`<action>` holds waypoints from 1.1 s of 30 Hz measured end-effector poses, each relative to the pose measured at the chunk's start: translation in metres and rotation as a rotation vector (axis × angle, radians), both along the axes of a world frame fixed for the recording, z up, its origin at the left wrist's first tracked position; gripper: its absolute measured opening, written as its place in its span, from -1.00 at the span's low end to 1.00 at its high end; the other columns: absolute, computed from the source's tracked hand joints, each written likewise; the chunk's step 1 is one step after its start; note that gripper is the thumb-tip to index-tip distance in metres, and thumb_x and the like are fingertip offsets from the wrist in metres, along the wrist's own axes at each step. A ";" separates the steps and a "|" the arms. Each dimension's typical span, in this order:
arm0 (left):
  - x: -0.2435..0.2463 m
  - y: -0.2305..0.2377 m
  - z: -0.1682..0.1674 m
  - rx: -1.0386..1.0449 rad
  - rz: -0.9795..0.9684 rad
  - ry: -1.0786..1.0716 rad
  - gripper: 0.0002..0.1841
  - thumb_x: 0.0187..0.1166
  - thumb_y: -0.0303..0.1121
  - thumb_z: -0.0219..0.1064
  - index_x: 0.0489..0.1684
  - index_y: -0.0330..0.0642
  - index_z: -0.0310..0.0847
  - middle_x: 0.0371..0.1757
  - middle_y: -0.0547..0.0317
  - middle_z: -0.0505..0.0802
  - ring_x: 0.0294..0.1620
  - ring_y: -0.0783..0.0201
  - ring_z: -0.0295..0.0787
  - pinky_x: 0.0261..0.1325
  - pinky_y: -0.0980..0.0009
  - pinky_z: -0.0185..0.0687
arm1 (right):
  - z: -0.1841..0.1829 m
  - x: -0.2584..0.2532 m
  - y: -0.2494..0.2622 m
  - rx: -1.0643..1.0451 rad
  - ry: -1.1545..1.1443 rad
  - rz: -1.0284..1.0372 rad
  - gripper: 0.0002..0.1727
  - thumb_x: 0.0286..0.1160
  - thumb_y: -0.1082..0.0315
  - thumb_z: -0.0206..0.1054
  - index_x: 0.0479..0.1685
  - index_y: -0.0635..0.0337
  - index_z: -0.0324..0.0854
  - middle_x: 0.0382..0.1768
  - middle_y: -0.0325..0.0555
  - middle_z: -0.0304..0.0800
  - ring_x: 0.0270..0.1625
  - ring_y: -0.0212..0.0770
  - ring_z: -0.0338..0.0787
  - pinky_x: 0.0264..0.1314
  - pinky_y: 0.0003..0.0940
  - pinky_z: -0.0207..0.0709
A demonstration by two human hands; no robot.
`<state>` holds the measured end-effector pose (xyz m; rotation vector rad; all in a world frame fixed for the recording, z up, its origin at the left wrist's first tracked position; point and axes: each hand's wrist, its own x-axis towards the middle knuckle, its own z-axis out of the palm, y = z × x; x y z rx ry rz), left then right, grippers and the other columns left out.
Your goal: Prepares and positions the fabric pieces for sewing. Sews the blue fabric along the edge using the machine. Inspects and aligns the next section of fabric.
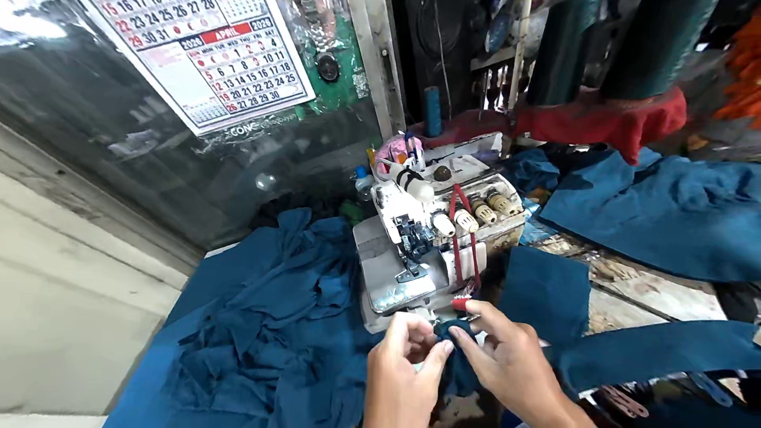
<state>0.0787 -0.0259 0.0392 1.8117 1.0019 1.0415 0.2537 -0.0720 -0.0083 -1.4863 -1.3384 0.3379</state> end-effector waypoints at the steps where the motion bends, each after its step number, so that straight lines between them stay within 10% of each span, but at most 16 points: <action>1: 0.005 0.000 -0.011 -0.018 0.007 0.026 -0.68 0.32 -0.41 0.65 -0.05 -0.13 0.67 -0.26 0.30 0.89 -0.30 0.32 0.89 -0.23 0.36 0.94 | -0.007 -0.002 -0.004 -0.018 0.045 -0.013 -0.60 0.50 0.11 0.47 0.29 -0.02 0.74 -0.26 -0.44 0.93 -0.44 -0.53 0.81 -0.50 -0.54 0.70; 6: 0.007 -0.010 -0.021 -0.131 -0.072 0.078 -0.72 0.48 -0.51 0.50 0.11 -0.16 0.65 -0.09 0.28 0.94 -0.15 0.30 0.95 -0.10 0.34 0.96 | 0.007 0.000 -0.044 -0.262 0.464 0.258 -0.24 0.53 0.20 0.51 0.73 0.10 0.33 -0.23 -0.23 0.92 -0.57 -0.21 0.82 -0.67 -0.23 0.77; 13: 0.000 -0.004 -0.007 -0.051 -0.206 0.167 -0.69 0.47 -0.54 0.44 0.16 -0.14 0.62 -0.03 0.32 0.92 -0.04 0.32 0.93 0.06 0.32 0.94 | 0.023 0.016 -0.028 -0.427 0.477 0.292 -0.42 0.57 0.27 0.43 0.61 -0.08 0.47 -0.17 -0.26 0.92 -0.58 -0.20 0.82 -0.73 -0.27 0.73; 19: 0.009 -0.036 -0.022 0.039 0.060 0.112 -0.66 0.38 -0.31 0.63 0.02 -0.23 0.69 -0.11 0.21 0.84 -0.11 0.34 0.86 -0.01 0.35 0.89 | 0.027 0.002 -0.033 -0.287 0.650 0.251 -0.41 0.58 0.50 0.34 0.62 0.08 0.39 -0.10 -0.08 0.92 -0.61 -0.11 0.80 -0.78 -0.24 0.69; 24: 0.018 -0.055 -0.043 0.049 0.132 0.023 -0.89 0.58 -0.43 0.40 -0.10 -0.25 0.80 -0.06 0.17 0.87 -0.06 0.36 0.84 0.01 0.43 0.86 | 0.020 -0.017 -0.040 -0.202 0.893 0.254 -0.47 0.65 0.62 0.09 0.63 0.28 0.30 -0.05 0.14 0.83 -0.41 -0.01 0.86 -0.49 -0.14 0.83; 29: 0.001 -0.049 -0.023 -0.660 -0.082 -0.460 -0.74 0.84 -0.40 -0.03 0.04 -0.40 0.53 -0.09 -0.08 0.78 -0.06 0.13 0.78 0.09 0.12 0.76 | 0.027 -0.025 -0.037 -0.398 1.185 0.153 -0.62 0.82 0.30 -0.05 0.38 0.16 0.58 -0.29 -0.08 0.75 -0.59 -0.38 0.49 -0.66 -0.52 0.27; 33: -0.001 -0.024 -0.008 -0.431 -0.103 -0.302 -0.71 0.87 -0.34 0.01 0.04 -0.34 0.62 -0.10 0.00 0.80 -0.08 0.17 0.79 0.01 0.23 0.79 | 0.023 -0.018 0.000 -0.452 1.023 0.372 -0.62 0.82 0.21 0.11 0.46 0.12 0.54 0.04 0.02 0.84 -0.09 -0.11 0.86 -0.16 -0.20 0.78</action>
